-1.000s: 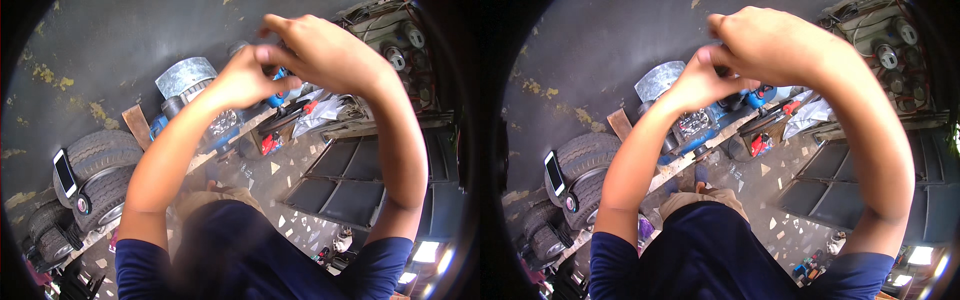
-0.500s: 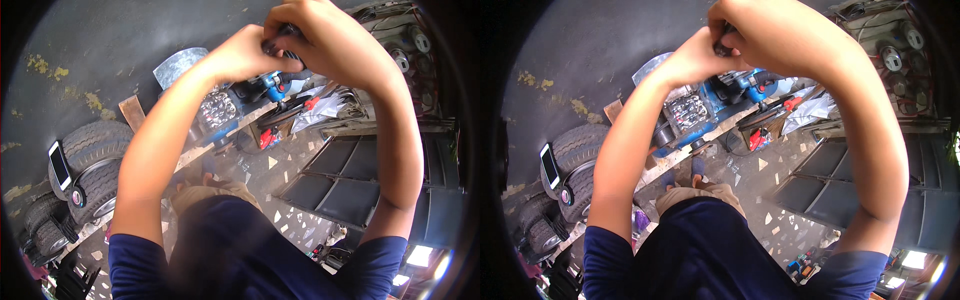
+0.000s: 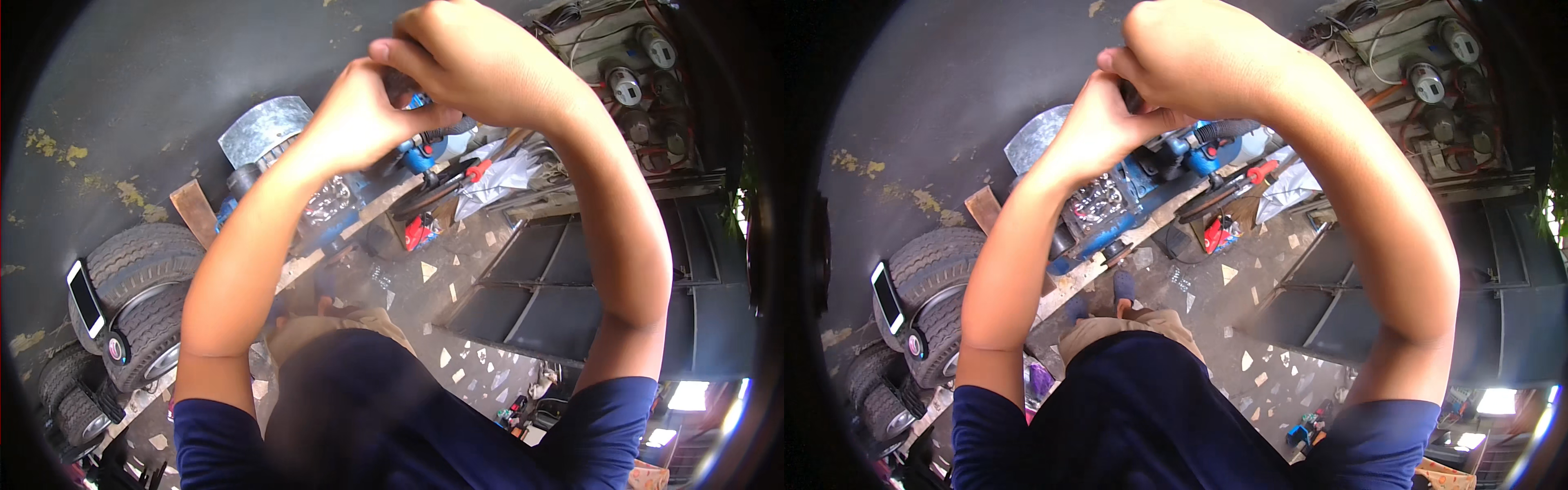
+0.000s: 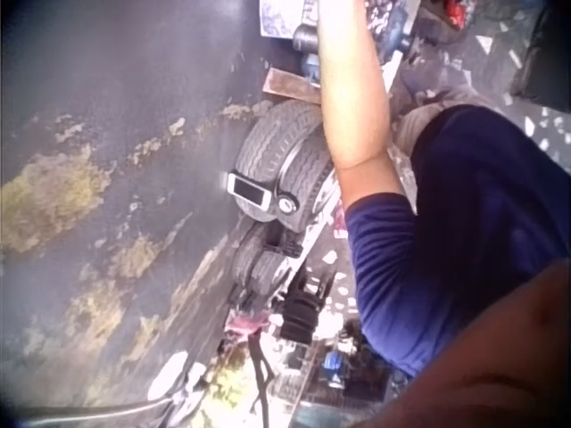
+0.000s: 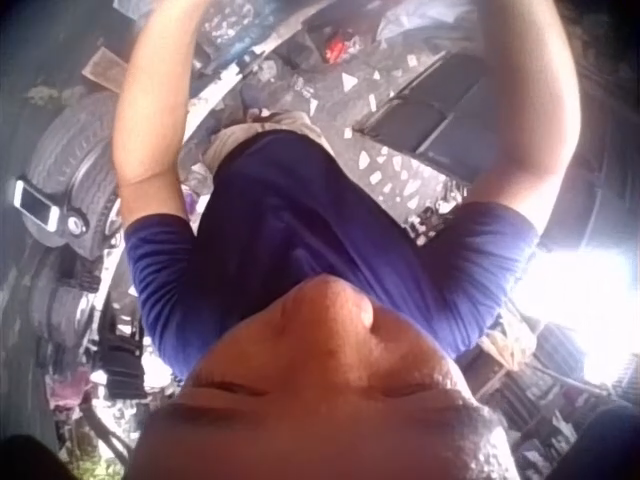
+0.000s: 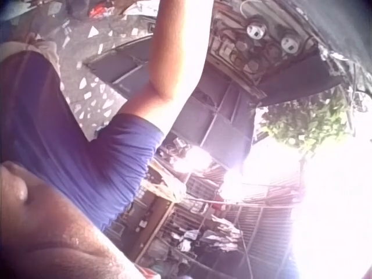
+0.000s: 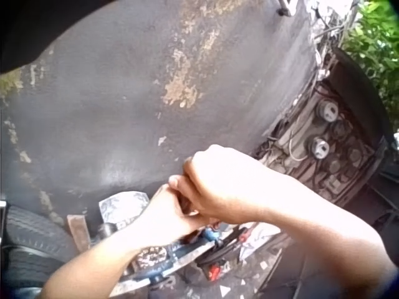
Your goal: Repairing and soldering components on an electric motor of an air compressor.
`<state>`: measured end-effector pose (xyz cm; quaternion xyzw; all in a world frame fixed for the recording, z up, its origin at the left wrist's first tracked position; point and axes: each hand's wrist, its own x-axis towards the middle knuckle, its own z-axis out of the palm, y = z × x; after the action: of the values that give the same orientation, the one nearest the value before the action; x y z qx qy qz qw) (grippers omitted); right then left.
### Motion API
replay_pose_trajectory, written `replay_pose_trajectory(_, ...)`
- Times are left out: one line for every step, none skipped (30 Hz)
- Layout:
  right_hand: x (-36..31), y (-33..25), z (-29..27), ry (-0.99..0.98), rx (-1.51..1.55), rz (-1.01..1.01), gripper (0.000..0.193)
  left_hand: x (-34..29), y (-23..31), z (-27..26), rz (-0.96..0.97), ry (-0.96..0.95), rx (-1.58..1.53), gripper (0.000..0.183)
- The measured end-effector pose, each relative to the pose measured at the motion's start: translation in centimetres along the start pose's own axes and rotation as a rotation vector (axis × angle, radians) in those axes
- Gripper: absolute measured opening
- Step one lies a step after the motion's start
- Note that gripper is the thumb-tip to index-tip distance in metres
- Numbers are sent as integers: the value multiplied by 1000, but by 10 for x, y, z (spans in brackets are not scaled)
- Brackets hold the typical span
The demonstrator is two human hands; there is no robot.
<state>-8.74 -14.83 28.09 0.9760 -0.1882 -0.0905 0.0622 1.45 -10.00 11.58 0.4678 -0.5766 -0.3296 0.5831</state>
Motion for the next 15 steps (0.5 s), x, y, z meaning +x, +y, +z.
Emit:
replay_pose_trajectory(-3, -2, 5, 81, -49, -2, 52, 7, -11, 4, 92, 43, -122, 45)
replay_pose_trajectory(-8, -7, 8, 162, -96, -6, 52, 10, -23, -1, 89, 53, -123, 45)
replay_pose_trajectory(-8, -20, 6, 164, -94, -12, 52, 15, -19, -12, -28, -126, -185, 44)
replay_pose_trajectory(-9, -43, 2, 249, -88, 31, 51, 18, -19, -22, -147, -302, -249, 44)
replay_pose_trajectory(-8, -56, 0, 334, -80, 73, 51, 22, -33, -30, -69, -415, -231, 42)
replay_pose_trajectory(-7, -44, -3, 337, -82, 69, 51, 20, -34, -26, -66, -411, -228, 42)
replay_pose_trajectory(-8, -25, -9, 134, -122, 25, 51, 13, -29, -18, 27, -307, -158, 42)
replay_pose_trajectory(-11, -11, -11, -69, -159, -19, 51, 4, -24, -10, 119, -203, -89, 41)
replay_pose_trajectory(-8, -13, -4, -34, -194, 39, 51, -10, -9, -3, 64, 10, -39, 43)
replay_pose_trajectory(-7, -16, -2, -37, -194, 46, 51, -15, -6, 2, -21, 44, -180, 46)
replay_pose_trajectory(-6, -17, 0, -40, -223, 149, 53, -15, -1, 5, 17, 30, -95, 47)
replay_pose_trajectory(-4, -19, 2, -45, -247, 238, 56, -17, 5, 7, 45, 28, -8, 48)
replay_pose_trajectory(4, -25, 4, -198, -283, 348, 31, -14, 1, 2, 33, 38, -4, 48)
replay_pose_trajectory(0, -28, 6, -201, -278, 333, 31, -3, -8, -5, -15, -60, -61, 49)
replay_pose_trajectory(-7, -25, 8, -24, -231, 114, 29, 7, -15, -12, -51, -161, -117, 50)
